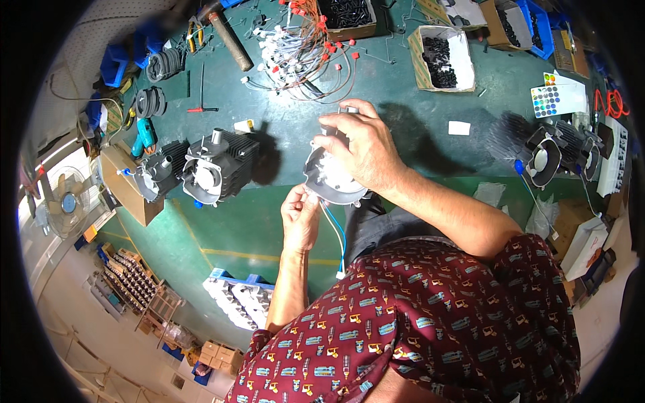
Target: The person assembles small electronic components on a workbench, handling wires and circular metal housings. They connect wires to the components, adjust parts by hand, and place finished units on the table.
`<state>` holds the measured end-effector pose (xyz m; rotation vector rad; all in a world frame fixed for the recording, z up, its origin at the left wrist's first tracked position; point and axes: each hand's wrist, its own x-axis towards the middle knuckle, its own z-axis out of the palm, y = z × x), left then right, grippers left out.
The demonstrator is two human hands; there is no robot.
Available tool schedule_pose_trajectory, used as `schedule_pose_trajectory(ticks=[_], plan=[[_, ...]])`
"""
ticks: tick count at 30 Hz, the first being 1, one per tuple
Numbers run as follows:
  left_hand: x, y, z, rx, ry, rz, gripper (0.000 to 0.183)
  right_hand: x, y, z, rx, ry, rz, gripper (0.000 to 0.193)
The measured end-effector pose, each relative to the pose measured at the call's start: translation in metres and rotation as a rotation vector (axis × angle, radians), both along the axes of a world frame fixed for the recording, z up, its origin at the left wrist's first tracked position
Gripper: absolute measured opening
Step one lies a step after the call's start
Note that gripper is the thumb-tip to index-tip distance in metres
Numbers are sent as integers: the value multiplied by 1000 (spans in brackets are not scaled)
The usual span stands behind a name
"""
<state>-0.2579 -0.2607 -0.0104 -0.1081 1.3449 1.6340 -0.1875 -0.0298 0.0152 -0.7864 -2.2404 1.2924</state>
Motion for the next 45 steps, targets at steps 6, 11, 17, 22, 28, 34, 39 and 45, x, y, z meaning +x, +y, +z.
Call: schedule_pose_trajectory(ticks=[6, 11, 17, 22, 28, 34, 39, 45], plan=[[-21, 1, -15, 89, 75, -136, 27, 7, 6, -7, -38, 78, -11, 29], [0, 6, -19, 66, -165, 102, 27, 12, 7, -4, -75, 27, -15, 30], [-1, 18, 1, -132, 147, 61, 23, 8, 4, -2, -37, 37, -62, 31], [0, 25, 15, -195, 388, -24, 26, 3, 8, -3, -35, 6, -83, 31], [4, 19, 1, -350, 788, -148, 25, -10, -2, -4, -5, -7, -94, 31], [1, 16, -10, -360, 880, -121, 19, -15, -2, -2, 26, -50, -69, 32], [-6, 27, 8, -280, 605, -85, 18, -14, -2, -3, 36, -33, -89, 32], [-11, 20, 19, -275, 425, -106, 25, -17, -2, 1, 2, -32, -50, 30]])
